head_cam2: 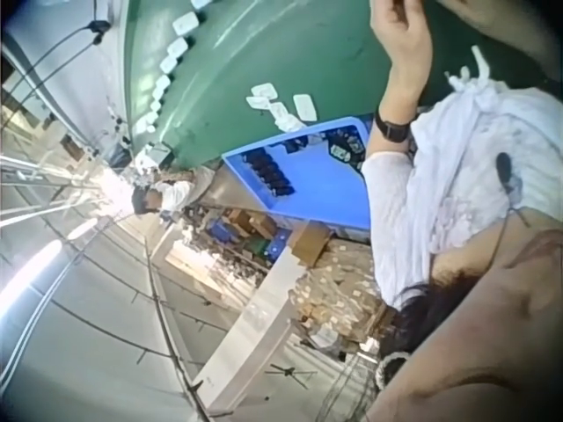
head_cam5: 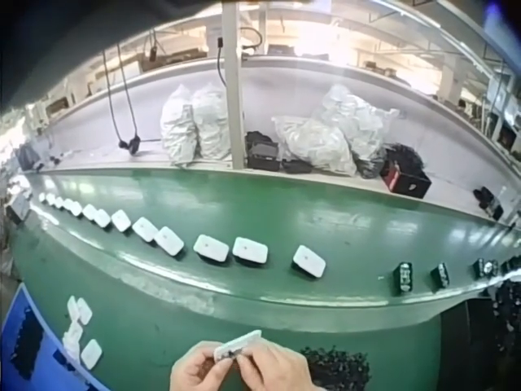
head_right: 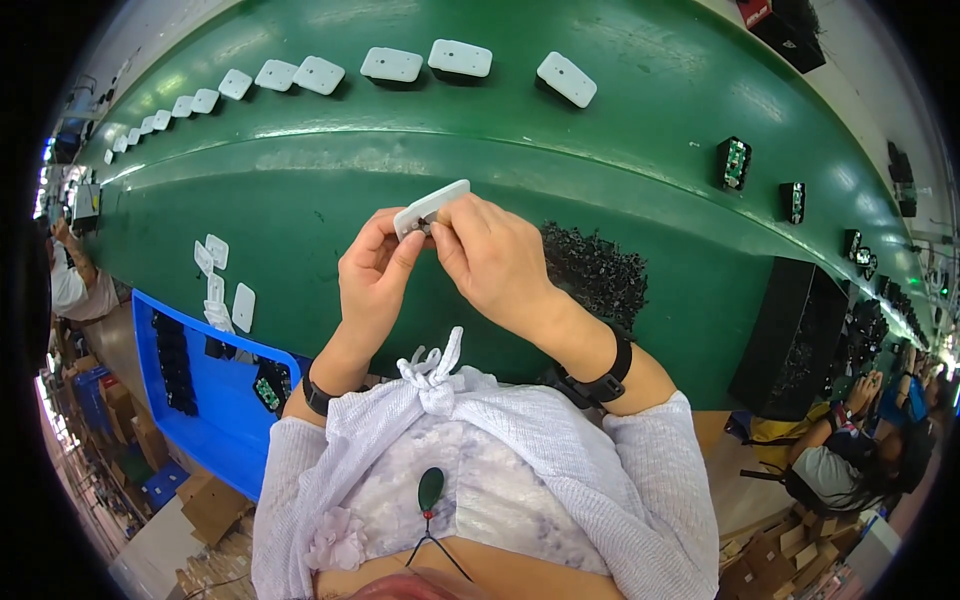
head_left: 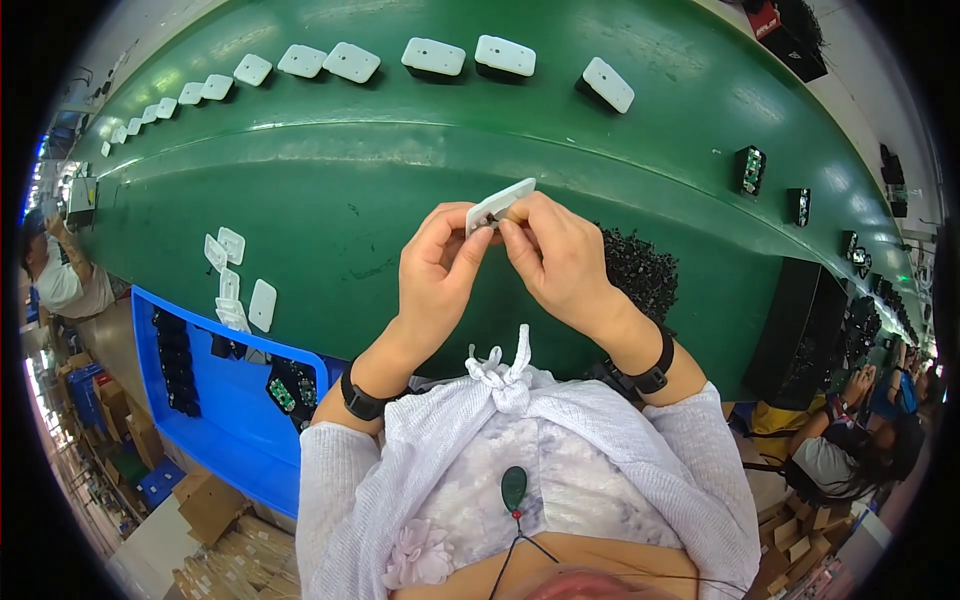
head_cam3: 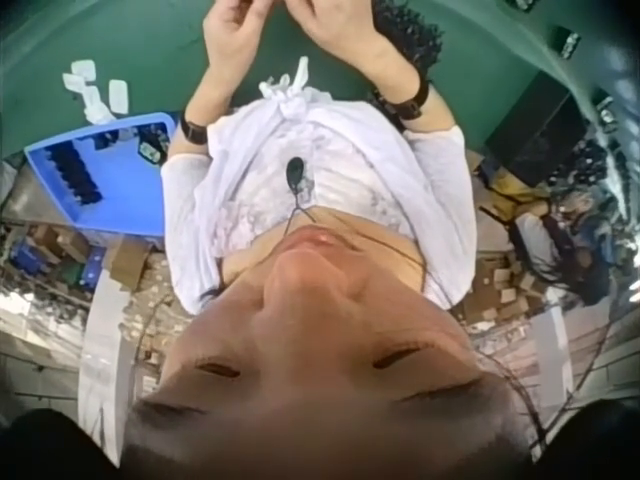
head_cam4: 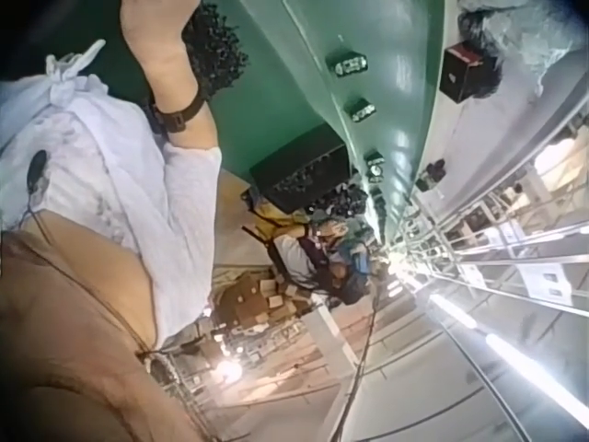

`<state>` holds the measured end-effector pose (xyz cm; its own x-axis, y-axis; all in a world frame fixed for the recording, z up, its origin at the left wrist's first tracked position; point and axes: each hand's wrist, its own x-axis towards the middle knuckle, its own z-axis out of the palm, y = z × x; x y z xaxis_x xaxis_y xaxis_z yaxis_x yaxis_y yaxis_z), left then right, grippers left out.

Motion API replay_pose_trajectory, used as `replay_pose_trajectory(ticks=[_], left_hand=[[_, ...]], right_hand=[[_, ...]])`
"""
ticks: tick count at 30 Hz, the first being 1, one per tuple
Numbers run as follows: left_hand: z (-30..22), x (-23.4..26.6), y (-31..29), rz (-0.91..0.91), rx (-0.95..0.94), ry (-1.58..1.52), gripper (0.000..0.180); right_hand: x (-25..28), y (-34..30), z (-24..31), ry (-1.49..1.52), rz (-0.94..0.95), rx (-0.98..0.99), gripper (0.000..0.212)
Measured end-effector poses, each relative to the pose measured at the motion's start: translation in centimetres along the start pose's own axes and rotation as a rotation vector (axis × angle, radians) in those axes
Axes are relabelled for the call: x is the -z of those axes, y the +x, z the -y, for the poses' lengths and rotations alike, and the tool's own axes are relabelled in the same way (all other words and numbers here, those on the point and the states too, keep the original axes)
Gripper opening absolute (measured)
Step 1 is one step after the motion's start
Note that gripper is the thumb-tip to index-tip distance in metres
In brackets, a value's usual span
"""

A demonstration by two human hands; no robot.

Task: The person picks up a white plastic plate and a black screw, inserts the screw into the plate, and then presses the plate onto a black electronic housing. The person then places the assembled unit onto the green conveyor belt and repeats the process.

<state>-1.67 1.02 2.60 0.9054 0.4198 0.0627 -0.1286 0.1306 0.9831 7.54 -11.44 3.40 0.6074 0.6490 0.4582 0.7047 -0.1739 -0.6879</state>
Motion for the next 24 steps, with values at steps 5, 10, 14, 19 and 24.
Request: replay_pose_trajectory(ticks=[5, 10, 14, 19, 24], left_hand=[[-0.2, -0.1, 0.2, -0.018, -0.155, 0.282, 0.009], [-0.2, 0.2, 0.2, -0.028, -0.118, 0.147, 0.006], [-0.4, 0.0, 0.1, 0.019, 0.024, -0.068, 0.006], [-1.2, -0.1, 0.3, 0.06, 0.12, -0.073, 0.007], [-1.1, -0.2, 0.4, 0.055, 0.166, -0.071, 0.01]], right_hand=[[-0.6, -0.6, 0.5, 0.196, 0.02, -0.251, 0.008], [-1.0, -1.2, -0.1, 0.086, -0.119, -0.062, 0.018], [1.1, -0.7, 0.2, 0.056, -0.145, -0.116, 0.031], [2.4, -0.2, -0.4, 0.345, 0.039, -0.344, 0.039], [3.1, -0.4, -1.0, 0.625, 0.176, -0.493, 0.035]])
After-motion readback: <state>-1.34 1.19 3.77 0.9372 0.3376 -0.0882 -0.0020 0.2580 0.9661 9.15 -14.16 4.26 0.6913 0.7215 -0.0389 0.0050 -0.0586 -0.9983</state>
